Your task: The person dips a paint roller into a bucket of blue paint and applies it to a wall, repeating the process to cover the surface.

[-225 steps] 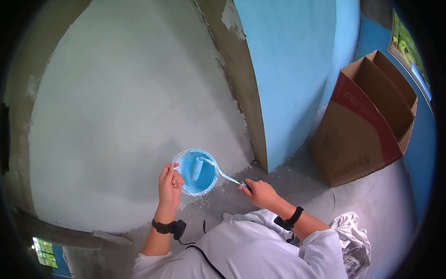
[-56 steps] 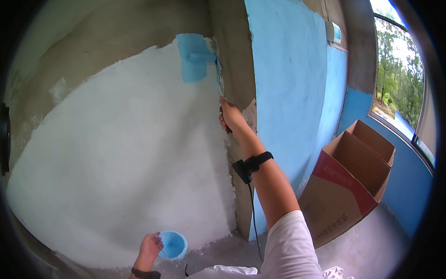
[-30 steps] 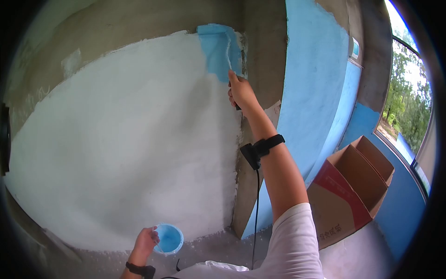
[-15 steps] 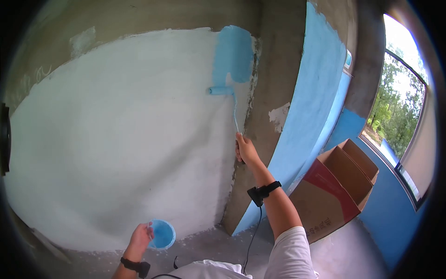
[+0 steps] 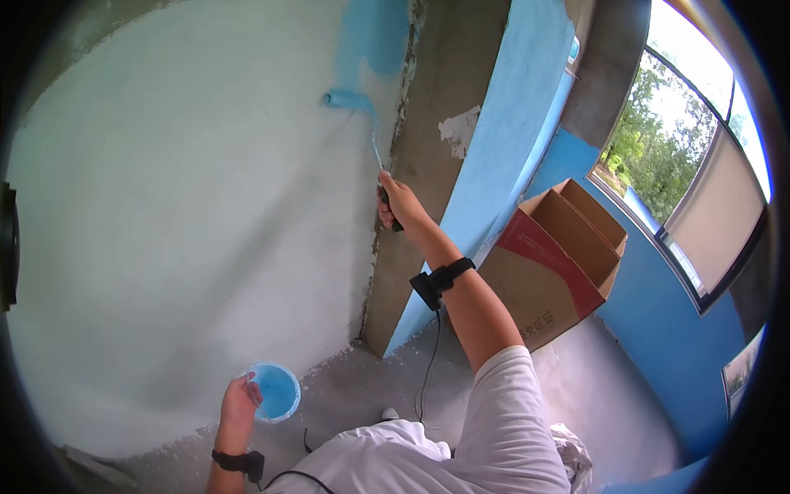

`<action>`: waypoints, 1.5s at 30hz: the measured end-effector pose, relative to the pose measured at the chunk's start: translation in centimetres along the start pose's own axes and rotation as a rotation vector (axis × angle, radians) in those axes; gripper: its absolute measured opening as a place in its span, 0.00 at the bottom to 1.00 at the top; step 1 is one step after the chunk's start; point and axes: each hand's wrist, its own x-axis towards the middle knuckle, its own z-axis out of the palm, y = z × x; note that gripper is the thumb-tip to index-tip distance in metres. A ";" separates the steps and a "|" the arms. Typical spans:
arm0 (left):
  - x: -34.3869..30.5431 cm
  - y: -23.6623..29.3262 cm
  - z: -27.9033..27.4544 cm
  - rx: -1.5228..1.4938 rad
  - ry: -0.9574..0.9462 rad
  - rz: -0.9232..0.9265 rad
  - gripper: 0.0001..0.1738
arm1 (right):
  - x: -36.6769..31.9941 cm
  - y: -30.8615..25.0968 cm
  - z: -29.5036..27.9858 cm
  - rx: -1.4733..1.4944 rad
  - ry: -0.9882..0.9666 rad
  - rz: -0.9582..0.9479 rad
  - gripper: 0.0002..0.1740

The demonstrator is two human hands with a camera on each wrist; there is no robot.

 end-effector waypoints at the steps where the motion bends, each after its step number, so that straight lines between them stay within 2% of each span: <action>1: -0.2 -0.1 0.3 0.005 0.006 -0.019 0.17 | -0.3 0.0 0.3 0.036 -0.016 0.013 0.25; 3: -0.7 0.0 1.3 -0.006 0.021 -0.001 0.14 | -0.7 -0.2 0.8 0.084 -0.030 0.039 0.24; 6: 0.0 -0.3 1.5 0.018 0.017 -0.004 0.15 | -1.1 -0.3 1.1 0.272 -0.120 0.120 0.23; 8: -0.4 -0.2 2.7 0.037 0.037 0.005 0.15 | -1.2 -0.5 1.1 0.426 -0.258 0.170 0.23; 12: -0.9 0.1 5.1 0.061 0.042 0.047 0.16 | -1.4 -1.5 1.1 0.406 -0.214 0.174 0.22; 14: -1.1 0.5 6.5 0.063 0.062 0.050 0.16 | -0.7 -1.6 0.5 0.306 -0.174 0.107 0.22; 21: -1.4 1.3 11.4 0.077 0.102 0.059 0.21 | 2.2 -1.1 -0.6 0.203 -0.217 -0.051 0.23; 23: -1.5 1.5 12.5 0.089 0.116 0.049 0.21 | 3.3 -0.8 -0.7 0.176 -0.190 -0.091 0.23; 25: -1.5 1.4 13.5 0.100 0.136 0.037 0.21 | 4.7 -0.5 -0.6 0.065 -0.093 -0.228 0.24; 34: -1.9 0.5 16.4 0.074 0.115 0.066 0.24 | 6.0 -1.7 -0.1 -0.032 -0.088 -0.322 0.25; 35: -1.9 0.5 16.6 0.088 0.102 0.078 0.25 | 5.8 -1.5 -0.1 -0.032 -0.093 -0.316 0.25; 37: -1.9 0.5 17.1 0.097 0.095 0.088 0.25 | 4.8 -1.2 0.1 0.111 -0.189 -0.131 0.25; 40: -2.1 0.7 17.7 0.129 0.081 0.096 0.26 | 4.2 0.2 0.2 0.227 -0.255 -0.108 0.24; 44: -1.8 0.4 17.1 0.104 0.018 0.081 0.26 | 3.9 2.3 0.1 0.240 -0.227 -0.075 0.25; 45: -1.9 0.5 16.6 0.092 0.014 0.080 0.26 | 4.2 3.3 -0.2 0.189 -0.153 -0.089 0.24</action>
